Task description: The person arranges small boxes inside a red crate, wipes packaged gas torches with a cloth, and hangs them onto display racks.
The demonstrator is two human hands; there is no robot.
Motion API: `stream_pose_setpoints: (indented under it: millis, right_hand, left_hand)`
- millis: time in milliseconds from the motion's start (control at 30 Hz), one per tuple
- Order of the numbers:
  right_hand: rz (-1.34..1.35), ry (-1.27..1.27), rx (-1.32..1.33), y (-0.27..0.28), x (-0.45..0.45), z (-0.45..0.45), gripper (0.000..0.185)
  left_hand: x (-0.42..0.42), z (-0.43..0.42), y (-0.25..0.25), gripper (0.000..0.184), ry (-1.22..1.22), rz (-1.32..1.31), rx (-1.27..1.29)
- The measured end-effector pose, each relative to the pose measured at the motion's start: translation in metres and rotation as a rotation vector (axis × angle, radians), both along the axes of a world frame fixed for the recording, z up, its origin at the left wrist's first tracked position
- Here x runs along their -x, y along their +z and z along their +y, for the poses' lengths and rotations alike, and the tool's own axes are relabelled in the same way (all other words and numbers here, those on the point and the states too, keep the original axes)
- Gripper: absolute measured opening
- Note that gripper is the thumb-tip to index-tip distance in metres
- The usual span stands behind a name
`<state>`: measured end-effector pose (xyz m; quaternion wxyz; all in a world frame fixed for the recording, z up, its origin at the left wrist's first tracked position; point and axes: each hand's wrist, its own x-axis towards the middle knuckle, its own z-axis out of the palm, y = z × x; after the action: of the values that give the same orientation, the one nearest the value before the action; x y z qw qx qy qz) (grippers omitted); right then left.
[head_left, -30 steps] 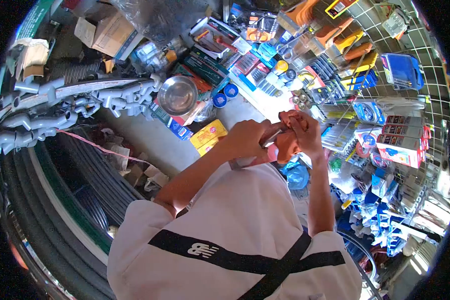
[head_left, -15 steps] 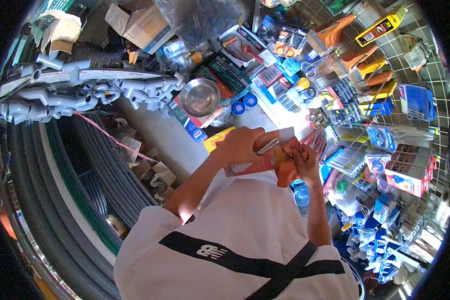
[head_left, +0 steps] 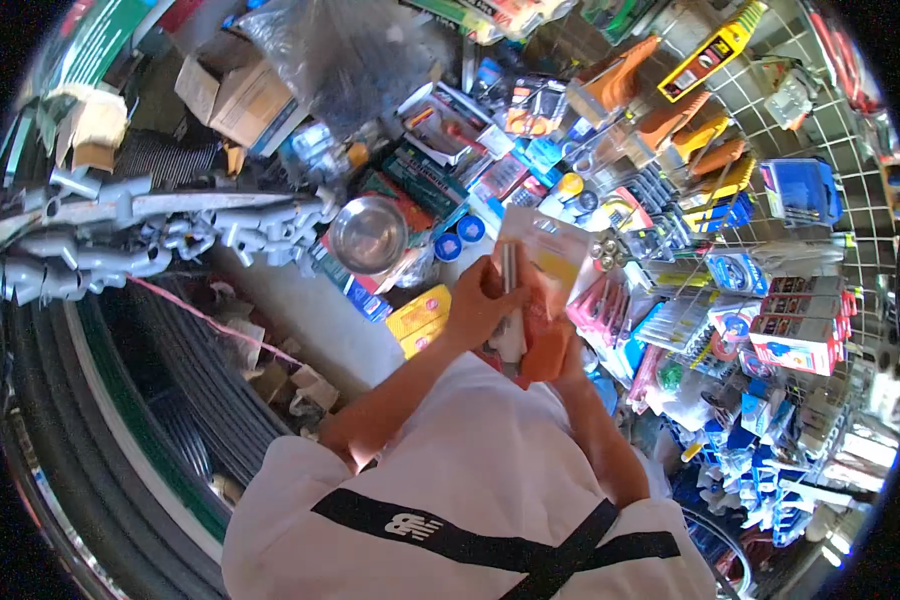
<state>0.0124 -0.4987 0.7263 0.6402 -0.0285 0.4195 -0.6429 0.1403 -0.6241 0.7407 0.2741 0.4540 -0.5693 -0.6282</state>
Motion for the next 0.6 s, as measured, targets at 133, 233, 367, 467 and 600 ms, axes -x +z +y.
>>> stream_pose_setpoints:
  millis: [133, 233, 367, 467, 600]
  right_hand:
    - [-0.483, 0.126, -0.001, -0.019, -0.007, 0.003, 0.047]
    - [-0.336, 0.159, -0.057, -0.053, -0.009, 0.026, 0.044]
    - [0.203, 0.428, -0.165, -0.048, -0.005, 0.019, 0.026]
    - [0.389, 0.45, -0.193, -0.006, -0.004, -0.002, 0.029]
    - [0.162, 0.363, -0.257, -0.009, -0.002, -0.014, 0.032]
  left_hand:
    - [0.004, 0.005, -0.035, 0.029, 0.176, 0.108, -0.146]
    - [-0.004, -0.003, -0.049, 0.031, 0.261, 0.052, -0.183]
    - [-0.022, -0.012, -0.083, 0.035, 0.321, -0.068, -0.125]
    - [-0.039, -0.016, -0.084, 0.036, 0.413, -0.165, -0.121]
    - [-0.074, -0.017, -0.131, 0.037, 0.569, -0.072, -0.231]
